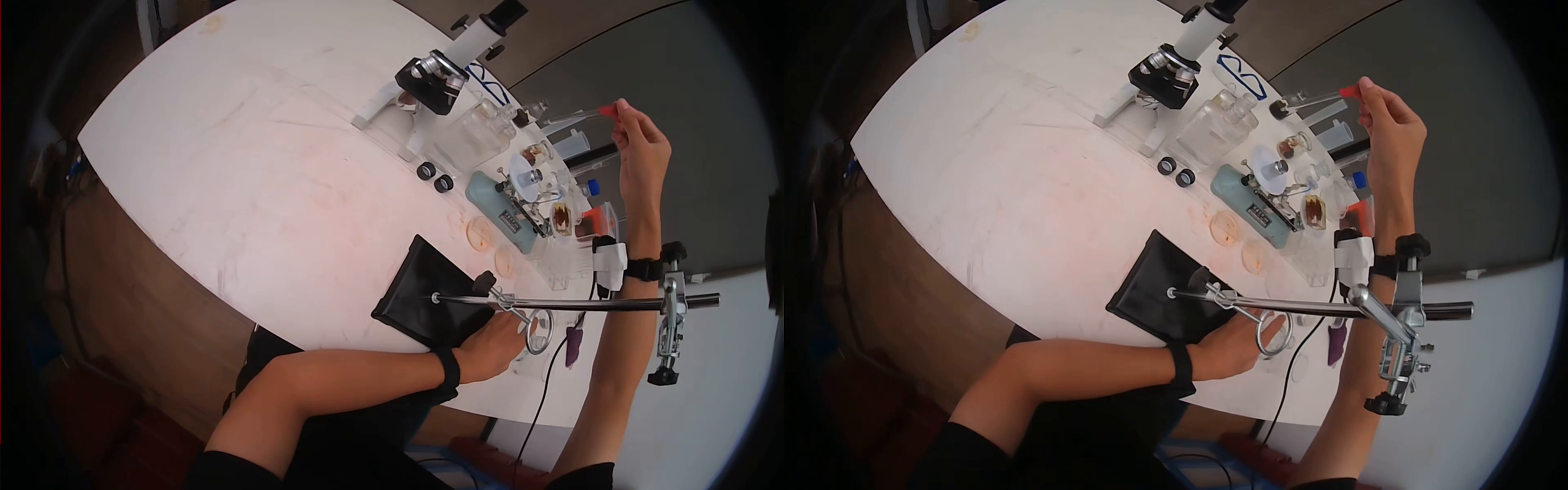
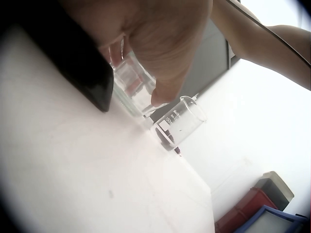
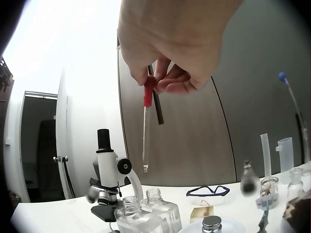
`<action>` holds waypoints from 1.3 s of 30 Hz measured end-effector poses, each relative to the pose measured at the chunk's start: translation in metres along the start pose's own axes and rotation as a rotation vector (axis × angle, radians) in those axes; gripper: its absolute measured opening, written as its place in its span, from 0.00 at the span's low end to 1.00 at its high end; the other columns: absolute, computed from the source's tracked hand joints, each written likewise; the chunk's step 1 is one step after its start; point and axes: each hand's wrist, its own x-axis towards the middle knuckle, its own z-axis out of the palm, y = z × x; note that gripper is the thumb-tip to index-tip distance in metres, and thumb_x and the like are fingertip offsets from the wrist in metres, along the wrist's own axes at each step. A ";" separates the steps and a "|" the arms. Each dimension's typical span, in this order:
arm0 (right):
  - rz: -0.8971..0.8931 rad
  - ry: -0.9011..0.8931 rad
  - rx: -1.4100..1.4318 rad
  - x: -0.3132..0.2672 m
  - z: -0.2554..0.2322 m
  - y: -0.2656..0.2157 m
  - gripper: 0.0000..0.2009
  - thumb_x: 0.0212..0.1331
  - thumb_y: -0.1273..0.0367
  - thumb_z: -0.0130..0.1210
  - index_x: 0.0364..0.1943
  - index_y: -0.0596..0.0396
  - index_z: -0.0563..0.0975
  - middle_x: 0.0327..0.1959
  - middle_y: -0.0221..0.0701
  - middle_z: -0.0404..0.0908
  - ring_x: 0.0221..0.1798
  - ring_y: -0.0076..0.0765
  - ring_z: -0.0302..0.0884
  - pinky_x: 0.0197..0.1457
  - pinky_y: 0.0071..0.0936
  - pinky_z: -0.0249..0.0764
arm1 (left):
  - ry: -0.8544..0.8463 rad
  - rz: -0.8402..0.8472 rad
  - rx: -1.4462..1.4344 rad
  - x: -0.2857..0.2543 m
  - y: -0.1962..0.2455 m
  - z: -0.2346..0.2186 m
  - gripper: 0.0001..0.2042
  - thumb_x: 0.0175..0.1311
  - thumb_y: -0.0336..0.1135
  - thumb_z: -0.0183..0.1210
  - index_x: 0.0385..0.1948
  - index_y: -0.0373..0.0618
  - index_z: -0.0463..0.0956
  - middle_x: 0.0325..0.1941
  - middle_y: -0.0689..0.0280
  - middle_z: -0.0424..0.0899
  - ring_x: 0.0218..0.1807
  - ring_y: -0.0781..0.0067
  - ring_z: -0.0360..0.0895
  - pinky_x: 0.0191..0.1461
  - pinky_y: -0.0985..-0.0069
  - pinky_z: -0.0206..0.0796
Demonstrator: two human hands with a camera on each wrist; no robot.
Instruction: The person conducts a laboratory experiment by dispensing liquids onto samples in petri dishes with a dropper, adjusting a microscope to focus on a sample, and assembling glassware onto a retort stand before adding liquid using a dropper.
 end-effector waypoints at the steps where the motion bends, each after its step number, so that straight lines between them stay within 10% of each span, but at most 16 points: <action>1: -0.003 -0.003 -0.005 0.004 0.010 0.003 0.11 0.60 0.67 0.66 0.37 0.62 0.85 0.26 0.24 0.78 0.31 0.18 0.71 0.39 0.17 0.68 | 0.097 0.035 0.104 0.000 0.003 -0.001 0.29 0.49 0.19 0.56 0.60 0.26 0.66 0.51 0.45 0.73 0.56 0.47 0.68 0.66 0.57 0.58; 14: -0.049 -0.045 -0.138 0.025 0.056 0.033 0.12 0.60 0.64 0.66 0.36 0.61 0.85 0.26 0.24 0.79 0.30 0.18 0.71 0.37 0.18 0.67 | 0.096 0.004 0.019 0.000 -0.004 0.013 0.20 0.46 0.18 0.58 0.46 0.27 0.71 0.46 0.48 0.74 0.51 0.48 0.69 0.60 0.60 0.61; 39: -0.057 0.000 -0.193 0.027 0.057 0.035 0.12 0.59 0.64 0.67 0.34 0.62 0.85 0.26 0.25 0.80 0.30 0.20 0.72 0.38 0.19 0.70 | -0.046 -0.072 -0.025 0.002 0.004 -0.001 0.30 0.48 0.17 0.56 0.59 0.24 0.64 0.50 0.46 0.74 0.55 0.46 0.69 0.64 0.58 0.60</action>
